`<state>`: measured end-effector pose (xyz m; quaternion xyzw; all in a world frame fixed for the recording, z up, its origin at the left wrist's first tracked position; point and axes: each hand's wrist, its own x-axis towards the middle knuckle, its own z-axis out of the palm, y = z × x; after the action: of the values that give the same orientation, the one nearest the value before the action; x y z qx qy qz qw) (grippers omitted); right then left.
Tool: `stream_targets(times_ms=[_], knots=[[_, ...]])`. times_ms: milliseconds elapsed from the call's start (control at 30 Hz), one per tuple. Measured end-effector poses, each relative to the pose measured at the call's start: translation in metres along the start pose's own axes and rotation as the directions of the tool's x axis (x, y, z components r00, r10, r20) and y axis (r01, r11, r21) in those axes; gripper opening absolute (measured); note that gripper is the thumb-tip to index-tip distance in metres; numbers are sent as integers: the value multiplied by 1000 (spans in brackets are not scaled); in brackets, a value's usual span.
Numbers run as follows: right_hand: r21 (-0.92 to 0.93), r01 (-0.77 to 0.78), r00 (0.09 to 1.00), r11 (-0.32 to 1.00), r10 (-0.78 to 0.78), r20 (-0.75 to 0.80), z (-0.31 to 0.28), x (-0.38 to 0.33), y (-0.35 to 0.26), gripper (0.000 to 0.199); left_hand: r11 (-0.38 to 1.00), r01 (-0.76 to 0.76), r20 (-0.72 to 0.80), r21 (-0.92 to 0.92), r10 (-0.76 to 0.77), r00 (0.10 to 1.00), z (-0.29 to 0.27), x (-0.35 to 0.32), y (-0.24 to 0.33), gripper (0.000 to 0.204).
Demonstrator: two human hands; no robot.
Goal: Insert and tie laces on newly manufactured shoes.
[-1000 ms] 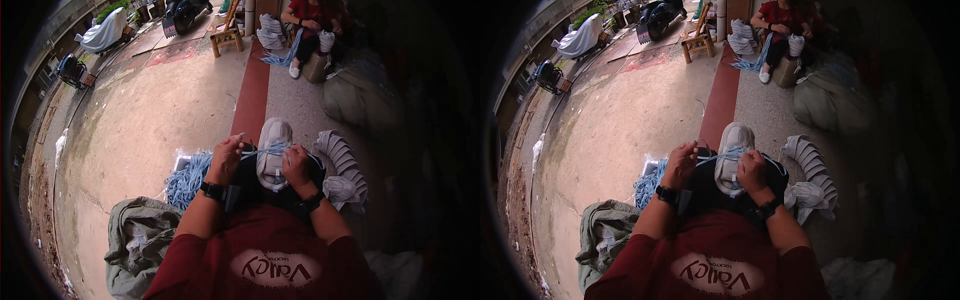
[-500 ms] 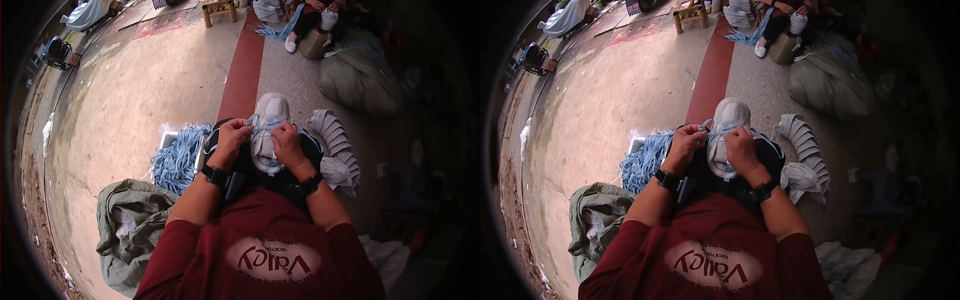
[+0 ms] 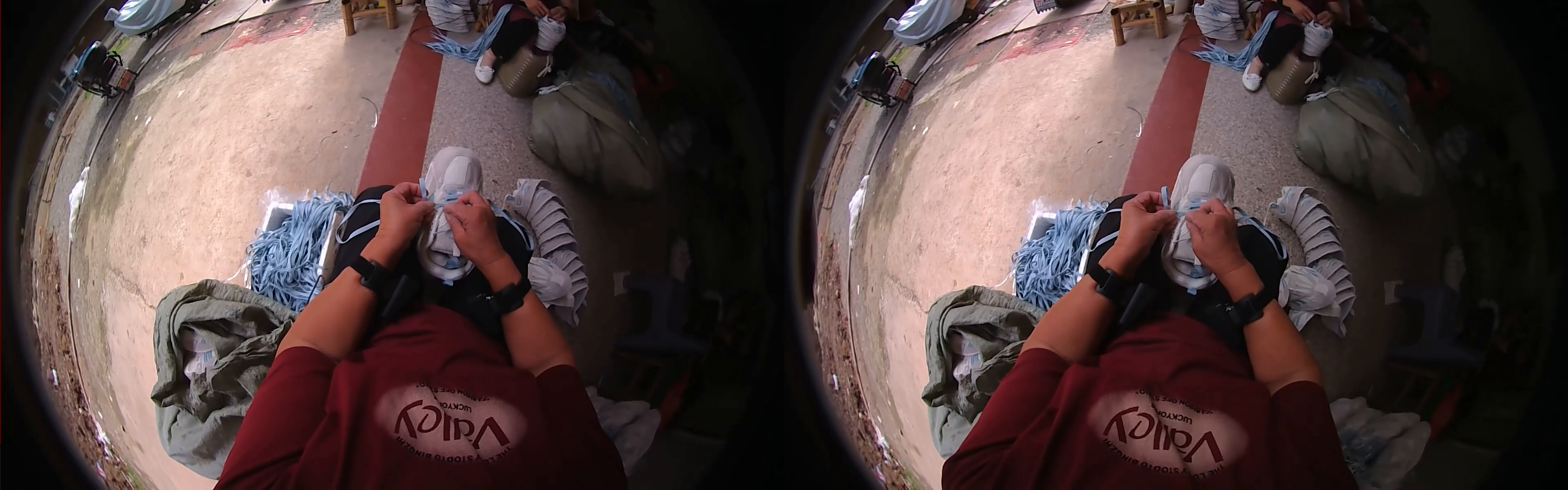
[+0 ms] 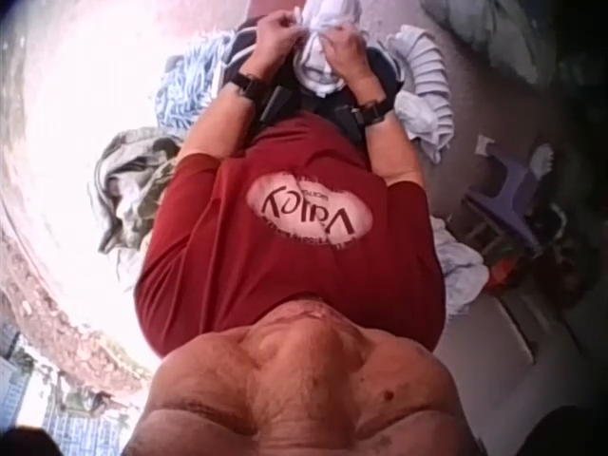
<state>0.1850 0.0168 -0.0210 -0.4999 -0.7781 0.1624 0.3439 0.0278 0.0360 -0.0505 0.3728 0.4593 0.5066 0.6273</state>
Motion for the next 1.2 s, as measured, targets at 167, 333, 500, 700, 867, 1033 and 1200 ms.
stream_targets(times_ms=[167, 333, 500, 700, 867, 1033, 1200], knots=[[-137, 153, 987, 979, -145, 65, -3, -1, -1, 4, 962, -30, -7, 271, 33, 999, -1, 5, -5, 11], [-220, 184, 977, 958, -154, 145, -4, 1, 5, 3, 664, -243, 22, 707, 322, 946, 9, -7, 5, 15], [-200, 127, 985, 972, -101, 139, -4, 3, 2, 4, 277, -388, 298, 879, 318, 900, 13, -24, 14, 18], [-252, 88, 990, 964, -56, 131, 2, 7, -4, 6, 163, -425, 370, 890, 283, 885, 11, -20, 3, 17], [-372, 76, 983, 925, -7, 184, 6, 9, -8, 11, 346, -327, 223, 879, 309, 925, 4, -16, 4, 15], [-476, 141, 977, 868, -46, 207, 10, 12, -15, 8, 660, -251, 99, 708, 259, 961, 0, -10, 1, 12], [-495, 302, 951, 815, -223, 214, 8, 16, -23, 4, 676, -238, 94, 697, 244, 965, -6, -7, -1, 12]])
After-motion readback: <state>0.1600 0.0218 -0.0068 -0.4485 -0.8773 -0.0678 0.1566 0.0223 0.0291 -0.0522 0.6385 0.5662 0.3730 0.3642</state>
